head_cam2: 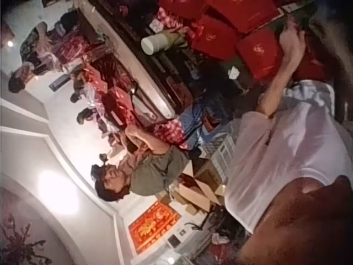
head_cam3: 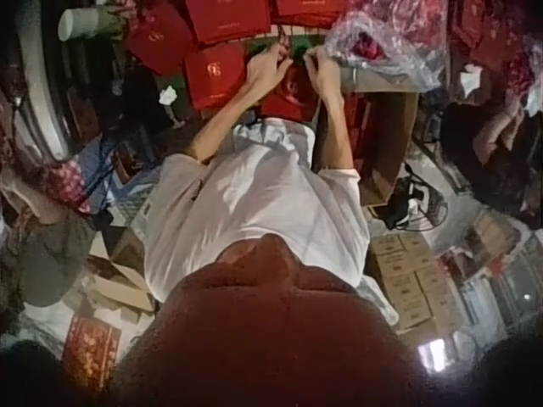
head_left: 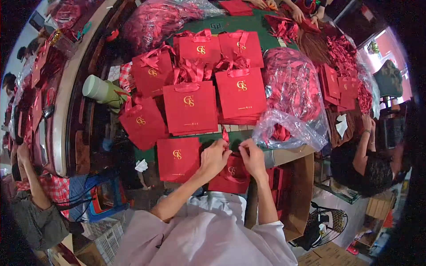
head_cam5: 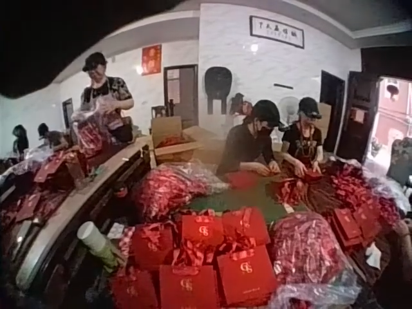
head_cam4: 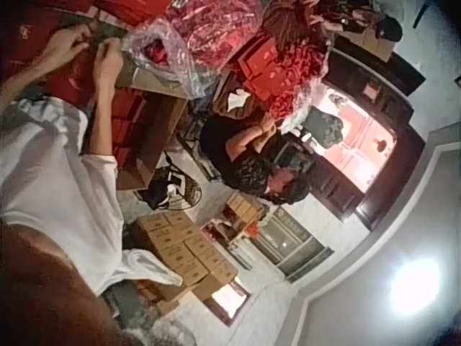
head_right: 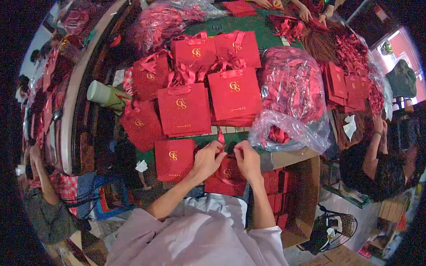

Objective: The person attaches ribbon handles to paper gift bags by hand, threading the ribbon straps into the bags and pressing them to secure the handles one bag at a time.

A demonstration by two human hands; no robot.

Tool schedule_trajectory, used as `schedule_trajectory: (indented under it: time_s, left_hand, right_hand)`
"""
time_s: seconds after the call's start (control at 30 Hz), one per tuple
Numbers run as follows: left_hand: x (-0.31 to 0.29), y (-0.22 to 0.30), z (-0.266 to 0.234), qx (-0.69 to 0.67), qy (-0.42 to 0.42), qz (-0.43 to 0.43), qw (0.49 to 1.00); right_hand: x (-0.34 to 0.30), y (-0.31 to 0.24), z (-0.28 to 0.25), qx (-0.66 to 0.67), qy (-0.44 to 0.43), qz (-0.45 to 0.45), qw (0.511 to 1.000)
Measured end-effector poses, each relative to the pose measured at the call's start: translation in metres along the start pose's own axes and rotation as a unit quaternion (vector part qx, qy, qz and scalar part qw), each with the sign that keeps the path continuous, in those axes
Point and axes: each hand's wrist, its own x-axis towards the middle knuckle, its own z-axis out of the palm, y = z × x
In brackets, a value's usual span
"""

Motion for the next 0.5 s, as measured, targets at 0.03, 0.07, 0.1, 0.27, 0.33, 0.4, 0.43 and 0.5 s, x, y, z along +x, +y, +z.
schedule_trajectory:
  time_s: [0.03, 0.07, 0.1, 0.27, 0.33, 0.4, 0.43, 0.5]
  left_hand:
    - [0.001, -0.003, 0.003, 0.023, -0.014, -0.020, 0.999]
    - [0.002, -0.006, 0.006, 0.024, -0.013, -0.020, 0.999]
    - [0.003, -0.009, 0.009, 0.030, -0.003, -0.014, 0.999]
    - [0.008, -0.006, 0.009, 0.015, -0.013, -0.040, 0.999]
    - [0.005, -0.002, 0.006, -0.045, 0.015, -0.047, 0.998]
    - [0.003, 0.001, 0.004, -0.049, 0.013, -0.038, 0.998]
    - [0.003, 0.002, 0.003, -0.053, 0.013, -0.029, 0.998]
    - [0.002, 0.004, 0.001, -0.044, 0.016, -0.016, 0.999]
  right_hand:
    - [-0.001, -0.004, 0.000, 0.041, -0.009, 0.022, 0.999]
    - [-0.001, -0.002, 0.002, 0.054, -0.012, 0.020, 0.998]
    - [-0.001, 0.000, 0.004, 0.054, -0.011, 0.019, 0.998]
    - [0.000, 0.001, 0.010, 0.027, -0.019, 0.007, 0.999]
    - [0.001, 0.001, 0.009, 0.052, -0.031, 0.031, 0.998]
    - [0.000, 0.003, 0.009, 0.077, -0.043, 0.057, 0.994]
    - [0.001, 0.006, 0.009, 0.106, -0.045, 0.064, 0.991]
    - [0.000, 0.008, 0.008, 0.135, -0.046, 0.071, 0.987]
